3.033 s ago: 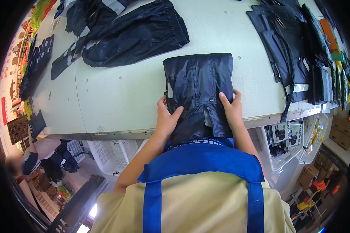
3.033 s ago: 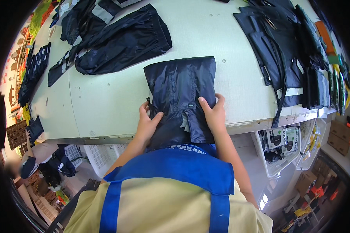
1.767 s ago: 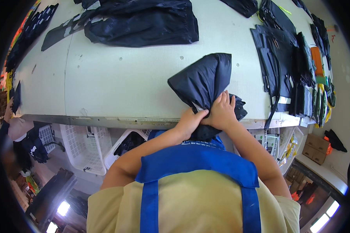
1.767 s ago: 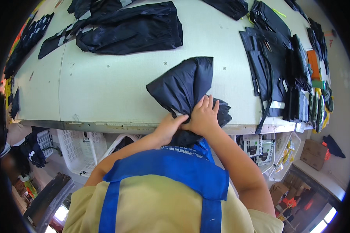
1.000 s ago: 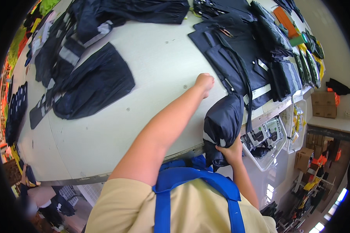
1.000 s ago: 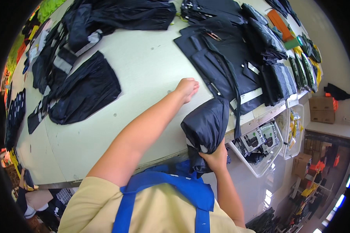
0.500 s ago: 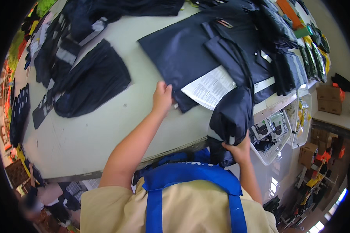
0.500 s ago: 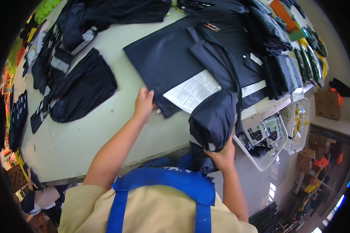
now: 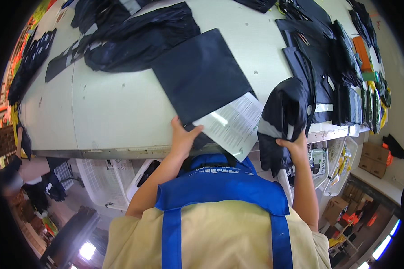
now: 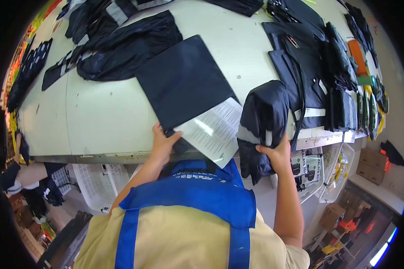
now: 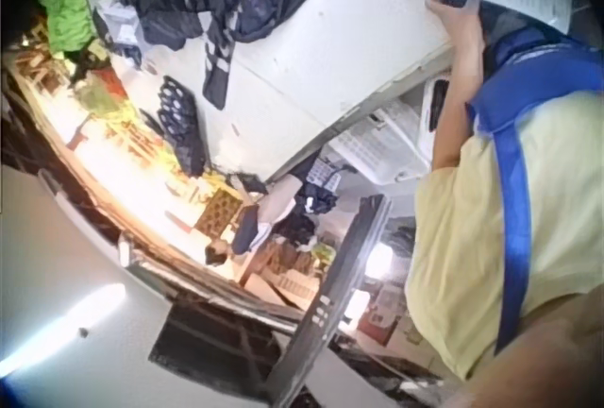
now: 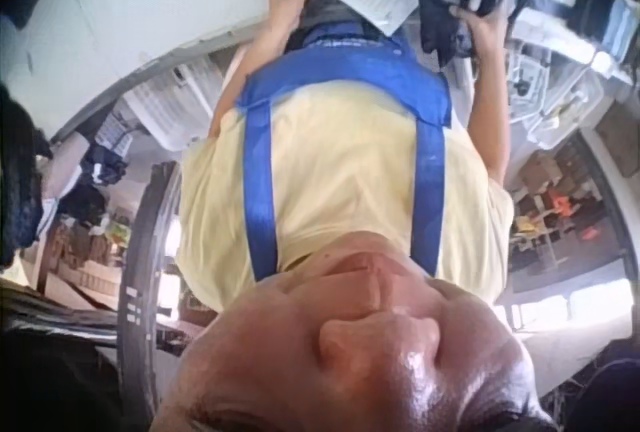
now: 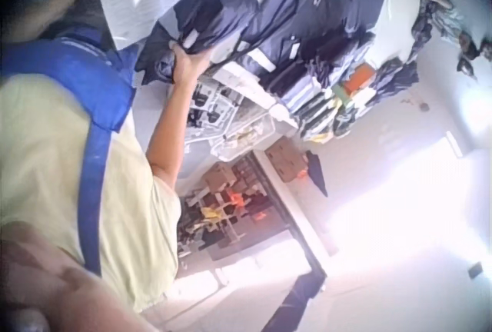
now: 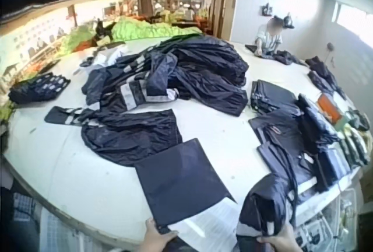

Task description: The person folds a black raincoat with reflective stripes on a white table. They smooth the fabric, fold the sleeves and body, and place the folded coat into a printed paper sleeve.

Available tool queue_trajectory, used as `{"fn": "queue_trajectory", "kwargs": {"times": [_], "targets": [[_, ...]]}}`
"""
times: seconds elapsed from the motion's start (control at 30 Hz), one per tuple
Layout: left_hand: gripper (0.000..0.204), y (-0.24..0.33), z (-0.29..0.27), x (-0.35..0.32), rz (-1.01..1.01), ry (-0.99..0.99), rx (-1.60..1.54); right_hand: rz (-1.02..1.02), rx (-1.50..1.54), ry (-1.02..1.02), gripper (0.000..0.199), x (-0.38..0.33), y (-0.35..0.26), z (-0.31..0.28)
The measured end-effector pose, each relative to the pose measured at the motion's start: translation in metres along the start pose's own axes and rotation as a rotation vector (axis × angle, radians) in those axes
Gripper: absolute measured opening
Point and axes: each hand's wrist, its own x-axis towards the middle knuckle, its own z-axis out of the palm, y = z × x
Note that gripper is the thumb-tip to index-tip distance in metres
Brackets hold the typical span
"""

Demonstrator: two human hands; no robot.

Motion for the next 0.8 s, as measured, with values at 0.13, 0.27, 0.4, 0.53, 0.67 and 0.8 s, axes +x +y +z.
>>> {"fn": "queue_trajectory", "kwargs": {"times": [0.13, 0.27, 0.4, 0.53, 0.67, 0.8], "targets": [[0.083, -0.002, 0.016, 0.019, 0.039, 0.015, -0.051, 0.047, 0.060, 0.066, 0.072, 0.017, 0.032, 0.024], [0.078, 0.009, 0.024, 0.019, -0.045, -0.025, -0.153, 0.098, 0.169, 0.093, 0.069, 0.026, 0.049, 0.028], [0.079, 0.017, 0.051, 0.004, -0.006, 0.053, -0.139, 0.116, 0.208, 0.111, 0.067, 0.023, 0.051, 0.031], [0.062, 0.004, 0.045, 0.028, 0.023, 0.101, -0.165, 0.121, 0.302, 0.093, 0.066, 0.019, 0.065, 0.024], [0.055, 0.019, 0.021, 0.027, -0.061, 0.042, -0.280, 0.140, 0.440, 0.077, 0.058, 0.010, 0.038, 0.011], [0.071, 0.009, 0.021, 0.011, 0.108, 0.061, -0.003, 0.149, 0.404, 0.095, 0.059, 0.017, 0.047, 0.009]]}}
